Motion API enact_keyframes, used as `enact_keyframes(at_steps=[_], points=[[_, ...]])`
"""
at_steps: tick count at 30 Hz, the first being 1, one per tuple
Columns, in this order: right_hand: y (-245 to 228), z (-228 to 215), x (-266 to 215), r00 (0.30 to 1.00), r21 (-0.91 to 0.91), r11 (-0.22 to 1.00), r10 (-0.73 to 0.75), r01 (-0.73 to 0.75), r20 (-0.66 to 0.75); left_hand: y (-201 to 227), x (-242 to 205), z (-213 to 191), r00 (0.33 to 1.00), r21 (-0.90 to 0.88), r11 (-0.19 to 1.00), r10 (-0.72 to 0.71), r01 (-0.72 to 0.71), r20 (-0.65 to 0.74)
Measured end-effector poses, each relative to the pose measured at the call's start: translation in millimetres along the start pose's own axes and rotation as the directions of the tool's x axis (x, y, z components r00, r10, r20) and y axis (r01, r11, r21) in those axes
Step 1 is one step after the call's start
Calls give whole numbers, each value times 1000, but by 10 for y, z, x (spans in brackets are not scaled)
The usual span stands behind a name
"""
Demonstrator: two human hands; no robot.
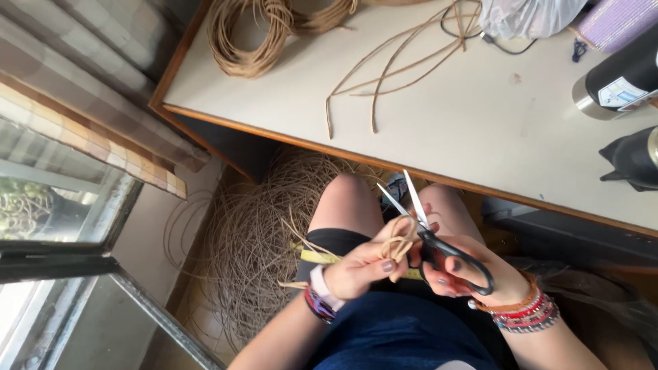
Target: Measuring and coiling lengths of natural fiber at a workspace.
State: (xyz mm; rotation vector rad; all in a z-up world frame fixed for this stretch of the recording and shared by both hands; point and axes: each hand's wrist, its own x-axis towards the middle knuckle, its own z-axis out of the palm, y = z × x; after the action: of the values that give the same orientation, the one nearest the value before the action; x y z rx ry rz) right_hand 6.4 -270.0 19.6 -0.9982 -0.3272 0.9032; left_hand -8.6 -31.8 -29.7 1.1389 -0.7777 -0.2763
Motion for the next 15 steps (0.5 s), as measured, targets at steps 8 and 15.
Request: enact_keyframes(at_steps=[8,15], points=[[-130,-271,58,908,-398,917,-142,-30,-395,-216,63,5,981,-260,961,45,-95,-190],[-13,-2058,99,644,-667,-146,-474,-730,-601,-121,56,-57,973,-102,990,71,-95,-218]])
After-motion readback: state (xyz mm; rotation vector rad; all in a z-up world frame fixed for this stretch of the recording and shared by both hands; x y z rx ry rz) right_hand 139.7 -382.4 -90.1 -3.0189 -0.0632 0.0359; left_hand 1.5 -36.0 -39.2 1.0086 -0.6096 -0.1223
